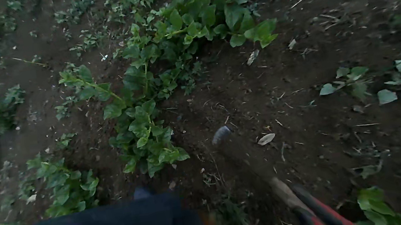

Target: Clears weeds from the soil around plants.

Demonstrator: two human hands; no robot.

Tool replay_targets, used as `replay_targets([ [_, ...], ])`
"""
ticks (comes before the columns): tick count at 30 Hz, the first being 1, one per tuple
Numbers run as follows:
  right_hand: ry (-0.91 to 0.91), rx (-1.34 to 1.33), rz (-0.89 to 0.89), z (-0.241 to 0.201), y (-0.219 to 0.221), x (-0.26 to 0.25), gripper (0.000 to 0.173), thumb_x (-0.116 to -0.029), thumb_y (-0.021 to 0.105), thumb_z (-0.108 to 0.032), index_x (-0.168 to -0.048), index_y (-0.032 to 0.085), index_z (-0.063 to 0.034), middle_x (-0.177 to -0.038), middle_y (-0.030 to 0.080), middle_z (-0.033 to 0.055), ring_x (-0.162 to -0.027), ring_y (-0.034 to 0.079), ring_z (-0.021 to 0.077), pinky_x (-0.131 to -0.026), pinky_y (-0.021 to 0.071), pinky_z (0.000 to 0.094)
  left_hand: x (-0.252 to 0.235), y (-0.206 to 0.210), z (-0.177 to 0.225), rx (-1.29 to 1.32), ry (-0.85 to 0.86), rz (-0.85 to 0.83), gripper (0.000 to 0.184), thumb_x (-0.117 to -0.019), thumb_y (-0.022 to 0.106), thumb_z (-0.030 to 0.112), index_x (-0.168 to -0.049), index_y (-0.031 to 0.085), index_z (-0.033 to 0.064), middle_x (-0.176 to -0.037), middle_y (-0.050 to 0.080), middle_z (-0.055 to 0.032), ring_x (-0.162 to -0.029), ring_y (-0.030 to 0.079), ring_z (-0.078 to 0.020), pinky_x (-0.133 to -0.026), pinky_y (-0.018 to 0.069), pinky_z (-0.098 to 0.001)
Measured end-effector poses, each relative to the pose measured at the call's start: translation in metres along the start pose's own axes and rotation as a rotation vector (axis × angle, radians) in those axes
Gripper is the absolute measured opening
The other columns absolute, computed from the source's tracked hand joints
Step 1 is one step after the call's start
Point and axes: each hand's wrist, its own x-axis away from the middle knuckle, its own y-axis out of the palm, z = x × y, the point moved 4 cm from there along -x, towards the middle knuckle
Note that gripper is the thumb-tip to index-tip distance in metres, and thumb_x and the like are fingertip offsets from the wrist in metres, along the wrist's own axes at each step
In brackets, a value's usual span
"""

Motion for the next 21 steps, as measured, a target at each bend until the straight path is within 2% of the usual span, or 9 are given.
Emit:
replay_targets([
  [1, -0.019, 0.022, 0.005, -0.006, 0.018, -0.019, 0.044, -0.1046, 0.055, -0.023, -0.146, 0.057, -0.0072, -0.123, 0.070, 0.0182, -0.095, 0.072, 0.0264, -0.086, 0.0593, 0.0502, 0.016, -0.012, 0.004, -0.049, 0.067, -0.047, 0.059, -0.0988, 0.069, 0.027, -0.153, 0.051, 0.0158, -0.144, 0.057, -0.0266, -0.126, 0.059, -0.0463, -0.105, 0.0431, -0.0663],
  [2, -0.018, 0.035, 0.002, -0.014, 0.037, -0.041, 0.043, -0.1037, 0.056, -0.022, -0.144, 0.059, -0.0092, -0.124, 0.070, 0.0175, -0.102, 0.072, 0.0290, -0.092, 0.0568, 0.0536, 0.028, -0.031, 0.003, -0.040, 0.128, -0.010, 0.047, -0.1003, 0.067, 0.026, -0.145, 0.060, 0.0138, -0.132, 0.067, -0.0219, -0.120, 0.065, -0.0405, -0.103, 0.0472, -0.0626],
  [4, -0.008, 0.030, 0.022, -0.024, 0.077, -0.082, 0.040, -0.1032, 0.057, -0.025, -0.141, 0.063, -0.0136, -0.126, 0.071, 0.0153, -0.114, 0.069, 0.0305, -0.100, 0.0521, 0.0568, 0.041, -0.087, -0.009, -0.066, 0.133, 0.190, 0.034, -0.1046, 0.059, 0.020, -0.137, 0.064, 0.0086, -0.121, 0.071, -0.0192, -0.111, 0.069, -0.0371, -0.097, 0.0531, -0.0603],
  [7, -0.007, 0.034, 0.049, -0.035, 0.102, -0.094, 0.041, -0.1039, 0.056, -0.028, -0.142, 0.062, -0.0155, -0.126, 0.071, 0.0148, -0.116, 0.068, 0.0311, -0.101, 0.0509, 0.0577, 0.043, -0.166, -0.034, -0.277, -0.109, 0.431, 0.033, -0.1047, 0.054, 0.014, -0.135, 0.060, 0.0033, -0.129, 0.064, -0.0225, -0.117, 0.064, -0.0424, -0.094, 0.0521, -0.0625],
  [11, 0.077, -0.011, 0.134, -0.042, 0.088, -0.045, 0.044, -0.1018, 0.058, -0.022, -0.144, 0.059, -0.0102, -0.127, 0.069, 0.0182, -0.112, 0.069, 0.0325, -0.098, 0.0532, 0.0568, 0.031, -0.217, -0.061, -0.422, -0.288, 0.405, 0.033, -0.0993, 0.062, 0.008, -0.131, 0.061, -0.0022, -0.129, 0.063, -0.0242, -0.116, 0.063, -0.0435, -0.091, 0.0523, -0.0635],
  [14, 0.181, -0.129, 0.224, -0.046, 0.082, -0.011, 0.047, -0.1022, 0.057, -0.022, -0.147, 0.055, -0.0067, -0.115, 0.071, 0.0201, -0.088, 0.071, 0.0274, -0.079, 0.0595, 0.0505, 0.026, -0.244, -0.096, -0.490, -0.408, 0.370, 0.028, -0.1010, 0.062, 0.011, -0.124, 0.065, -0.0037, -0.126, 0.065, -0.0241, -0.116, 0.065, -0.0417, -0.094, 0.0516, -0.0617],
  [16, 0.240, -0.178, 0.277, -0.058, 0.078, 0.005, 0.047, -0.1032, 0.055, -0.025, -0.147, 0.054, -0.0080, -0.114, 0.071, 0.0166, -0.083, 0.071, 0.0220, -0.074, 0.0606, 0.0459, 0.021, -0.268, -0.137, -0.484, -0.510, 0.441, 0.025, -0.1018, 0.060, 0.013, -0.117, 0.069, -0.0043, -0.128, 0.064, -0.0255, -0.120, 0.062, -0.0431, -0.096, 0.0510, -0.0630],
  [18, 0.286, -0.210, 0.317, -0.074, 0.079, 0.019, 0.047, -0.1052, 0.053, -0.029, -0.147, 0.052, -0.0084, -0.105, 0.071, 0.0102, -0.072, 0.068, 0.0160, -0.062, 0.0605, 0.0394, 0.023, -0.287, -0.177, -0.430, -0.581, 0.531, 0.026, -0.1023, 0.059, 0.017, -0.113, 0.072, -0.0022, -0.126, 0.066, -0.0245, -0.119, 0.063, -0.0424, -0.095, 0.0511, -0.0626],
  [21, 0.301, -0.228, 0.302, -0.095, 0.087, 0.038, 0.048, -0.1059, 0.052, -0.030, -0.148, 0.050, -0.0068, -0.096, 0.072, 0.0081, -0.063, 0.066, 0.0164, -0.054, 0.0593, 0.0378, 0.033, -0.287, -0.210, -0.398, -0.555, 0.549, 0.024, -0.1012, 0.061, 0.016, -0.112, 0.072, -0.0016, -0.120, 0.069, -0.0237, -0.116, 0.064, -0.0425, -0.095, 0.0503, -0.0641],
])
